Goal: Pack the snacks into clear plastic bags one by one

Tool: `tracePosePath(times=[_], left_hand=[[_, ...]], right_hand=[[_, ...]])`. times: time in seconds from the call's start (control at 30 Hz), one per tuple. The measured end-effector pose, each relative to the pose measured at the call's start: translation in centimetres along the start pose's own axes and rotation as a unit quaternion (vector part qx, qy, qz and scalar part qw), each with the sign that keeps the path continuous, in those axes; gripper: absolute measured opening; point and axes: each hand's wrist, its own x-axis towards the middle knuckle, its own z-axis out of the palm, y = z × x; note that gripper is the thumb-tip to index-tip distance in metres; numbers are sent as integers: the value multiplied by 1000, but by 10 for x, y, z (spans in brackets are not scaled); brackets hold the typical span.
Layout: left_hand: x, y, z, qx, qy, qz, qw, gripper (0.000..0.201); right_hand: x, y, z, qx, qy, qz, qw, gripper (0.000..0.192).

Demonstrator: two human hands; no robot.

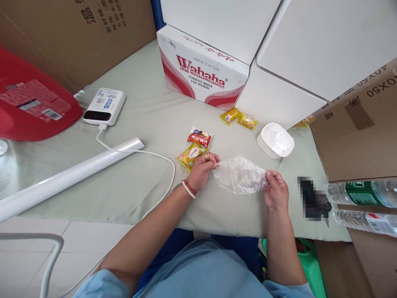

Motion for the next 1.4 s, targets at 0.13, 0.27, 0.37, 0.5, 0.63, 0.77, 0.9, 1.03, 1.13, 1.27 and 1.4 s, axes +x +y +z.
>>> tracePosePath(times=[0.13, 0.27, 0.37, 0.5, 0.63, 0.77, 0.9, 1.03, 1.13, 1.27, 1.4], left_hand=[[1, 2, 3, -28, 31, -34, 999, 14], [3, 4, 4, -62, 61, -63, 994, 28], [5, 7, 1, -65, 66, -76, 993, 30], [4, 10, -2, -65, 44, -78, 994, 30], [0, 6, 1, 9, 17, 30, 999, 35], [-3, -3, 6, 148, 6, 59, 987, 81], [-2, -10, 2, 237, 11, -4, 971, 44], [0, -6, -4, 330, -9, 41, 943, 18], [2, -2, -9, 407, -50, 110, 905, 28], [5, -4, -15, 469, -71, 152, 867, 20], [5, -1, -14, 407, -32, 112, 906, 6]], right_hand=[[-12, 7, -23, -14, -20, 68, 997, 42], [-24, -3, -25, -15, -111, 95, 989, 36], [-25, -14, -21, -18, -161, 98, 982, 32], [-23, -25, -16, -25, -162, 59, 985, 32], [-29, -34, -12, -66, -147, -7, 987, 30], [-42, -42, -7, -105, -207, -45, 972, 25], [-48, -47, -10, -145, -241, -65, 957, 19], [-42, -61, -19, -187, -200, -88, 958, 18], [-34, -80, -22, -206, -188, -71, 958, 23], [-26, -110, -23, -150, -181, -41, 971, 29], [-24, -131, -32, -113, -165, -50, 979, 27]])
